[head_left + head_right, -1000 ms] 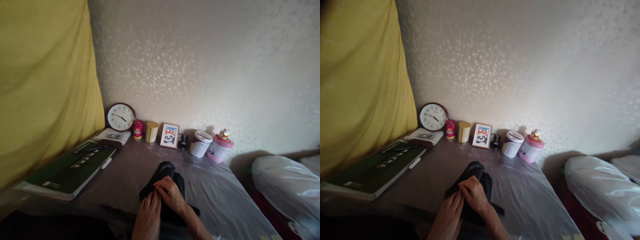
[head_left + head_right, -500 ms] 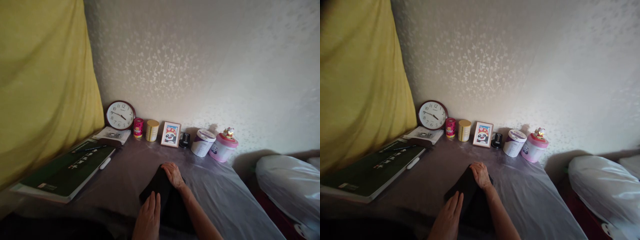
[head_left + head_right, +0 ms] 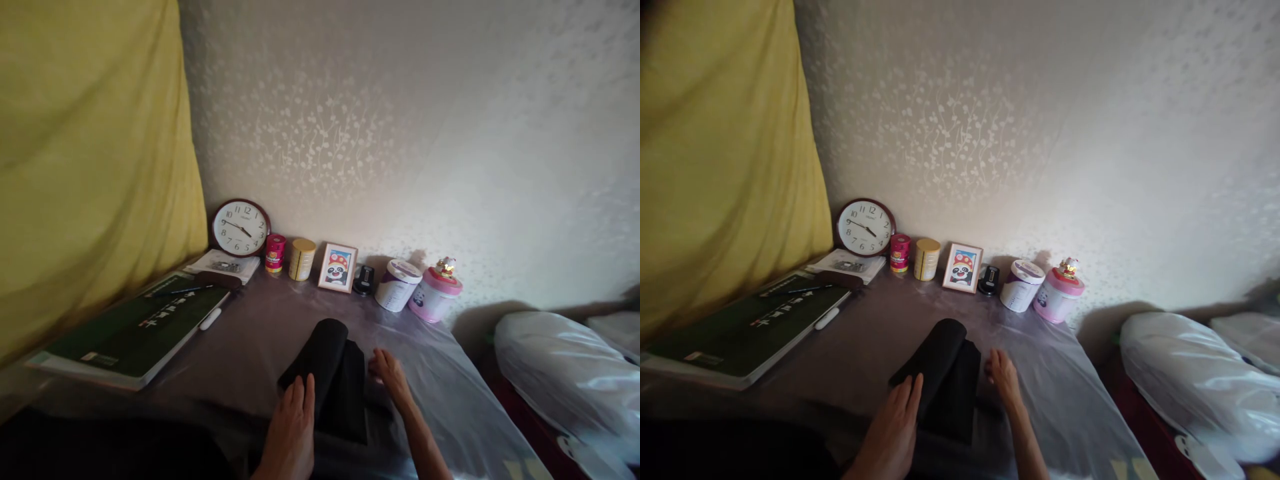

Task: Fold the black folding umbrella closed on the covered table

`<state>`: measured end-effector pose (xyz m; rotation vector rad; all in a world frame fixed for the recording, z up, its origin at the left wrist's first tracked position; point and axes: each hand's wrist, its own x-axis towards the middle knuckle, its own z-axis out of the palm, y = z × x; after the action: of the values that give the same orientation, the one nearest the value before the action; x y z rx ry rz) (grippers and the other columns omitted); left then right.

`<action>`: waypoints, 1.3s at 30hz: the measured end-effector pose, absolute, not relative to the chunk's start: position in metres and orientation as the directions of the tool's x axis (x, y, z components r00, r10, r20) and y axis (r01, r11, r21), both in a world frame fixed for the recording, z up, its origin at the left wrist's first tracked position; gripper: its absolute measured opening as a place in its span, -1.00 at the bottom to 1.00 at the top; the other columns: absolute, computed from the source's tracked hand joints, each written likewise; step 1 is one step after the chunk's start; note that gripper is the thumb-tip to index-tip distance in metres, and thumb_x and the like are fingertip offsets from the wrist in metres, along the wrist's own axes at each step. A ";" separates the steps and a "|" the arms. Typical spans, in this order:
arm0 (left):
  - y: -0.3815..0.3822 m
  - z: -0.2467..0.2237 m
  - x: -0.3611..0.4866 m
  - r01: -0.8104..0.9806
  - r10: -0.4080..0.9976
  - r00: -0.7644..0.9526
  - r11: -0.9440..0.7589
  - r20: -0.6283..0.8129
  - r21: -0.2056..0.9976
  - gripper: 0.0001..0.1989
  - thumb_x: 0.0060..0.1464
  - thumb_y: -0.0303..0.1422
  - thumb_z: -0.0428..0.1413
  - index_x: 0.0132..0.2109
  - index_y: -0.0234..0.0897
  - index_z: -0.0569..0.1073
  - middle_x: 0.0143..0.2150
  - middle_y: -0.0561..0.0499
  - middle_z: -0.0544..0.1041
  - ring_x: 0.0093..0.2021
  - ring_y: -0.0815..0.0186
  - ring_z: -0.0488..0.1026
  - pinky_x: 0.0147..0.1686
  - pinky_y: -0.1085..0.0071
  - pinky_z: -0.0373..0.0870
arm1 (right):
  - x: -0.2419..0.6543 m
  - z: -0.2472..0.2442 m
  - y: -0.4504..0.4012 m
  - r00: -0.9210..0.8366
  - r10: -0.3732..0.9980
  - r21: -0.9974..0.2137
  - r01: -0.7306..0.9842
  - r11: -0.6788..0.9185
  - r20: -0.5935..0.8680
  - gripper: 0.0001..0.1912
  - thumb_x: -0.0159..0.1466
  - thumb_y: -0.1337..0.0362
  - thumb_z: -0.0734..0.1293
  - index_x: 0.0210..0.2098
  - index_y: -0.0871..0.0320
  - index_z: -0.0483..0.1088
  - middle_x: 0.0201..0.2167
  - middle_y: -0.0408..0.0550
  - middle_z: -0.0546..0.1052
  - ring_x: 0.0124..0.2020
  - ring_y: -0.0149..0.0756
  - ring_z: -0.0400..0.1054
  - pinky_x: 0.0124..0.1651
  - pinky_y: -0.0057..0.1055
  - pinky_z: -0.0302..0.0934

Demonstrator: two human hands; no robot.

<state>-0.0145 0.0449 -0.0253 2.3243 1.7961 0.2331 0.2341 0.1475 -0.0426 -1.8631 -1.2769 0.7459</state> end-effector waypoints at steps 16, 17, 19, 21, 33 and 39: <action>0.048 -0.023 -0.029 0.875 0.965 0.259 -0.248 0.031 0.416 -0.34 0.00 -0.51 -0.16 0.28 -0.43 -0.09 0.17 -0.20 0.23 0.12 0.21 0.21 0.10 0.33 0.12 | 0.188 -0.034 0.128 0.408 0.913 -0.853 0.484 -0.197 0.020 -0.55 0.09 -0.11 0.13 -0.46 0.14 0.38 -0.54 -0.06 0.45 -0.47 -0.24 0.35 -0.50 -0.40 0.18; 0.048 -0.022 -0.029 0.874 0.965 0.261 -0.250 0.033 0.417 -0.34 0.00 -0.51 -0.16 0.28 -0.42 -0.09 0.17 -0.20 0.23 0.12 0.21 0.21 0.10 0.34 0.13 | 0.184 -0.034 0.130 0.401 0.914 -0.838 0.519 -0.170 0.063 -0.55 0.09 -0.12 0.13 -0.51 0.13 0.36 -0.56 -0.06 0.44 -0.47 -0.23 0.34 -0.46 -0.39 0.17; 0.048 -0.022 -0.029 0.875 0.966 0.256 -0.250 0.040 0.415 -0.35 0.01 -0.50 -0.17 0.28 -0.41 -0.09 0.18 -0.20 0.23 0.13 0.20 0.20 0.10 0.33 0.12 | 0.180 -0.035 0.133 0.382 0.913 -0.806 0.581 -0.118 0.141 -0.57 0.08 -0.11 0.12 -0.61 0.10 0.31 -0.62 -0.07 0.40 -0.50 -0.22 0.31 -0.43 -0.36 0.14; 0.047 -0.024 -0.029 0.876 0.966 0.255 -0.251 0.047 0.412 -0.35 0.02 -0.50 -0.17 0.28 -0.42 -0.10 0.18 -0.21 0.22 0.14 0.19 0.19 0.11 0.31 0.11 | 0.181 -0.038 0.133 0.368 0.909 -0.788 0.611 -0.078 0.196 -0.59 0.06 -0.10 0.12 -0.67 0.08 0.25 -0.66 -0.09 0.36 -0.53 -0.23 0.27 -0.45 -0.36 0.10; 0.044 -0.026 -0.022 0.900 0.969 0.248 -0.234 0.010 0.367 -0.32 -0.02 -0.54 -0.15 0.28 -0.45 -0.11 0.23 -0.25 0.15 0.19 0.12 0.13 0.16 0.23 0.06 | 0.177 -0.018 0.125 0.323 0.911 -0.880 0.469 0.080 0.255 -0.51 0.10 -0.14 0.18 -0.51 0.19 0.39 -0.59 -0.11 0.41 -0.49 -0.30 0.27 -0.45 -0.44 0.12; 0.043 -0.020 -0.023 0.901 0.961 0.275 -0.248 -0.027 0.355 -0.30 -0.05 -0.56 -0.15 0.28 -0.47 -0.11 0.24 -0.26 0.14 0.20 0.13 0.12 0.16 0.22 0.05 | 0.155 -0.008 0.148 0.291 0.895 -0.875 0.449 0.183 0.337 -0.53 0.10 -0.06 0.22 -0.34 0.25 0.47 -0.45 -0.02 0.52 -0.36 -0.23 0.36 -0.34 -0.40 0.22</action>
<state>-0.0225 0.0435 -0.0199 2.2492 1.7044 0.2817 0.1549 0.1482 -0.0082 -1.4401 -1.3295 0.5022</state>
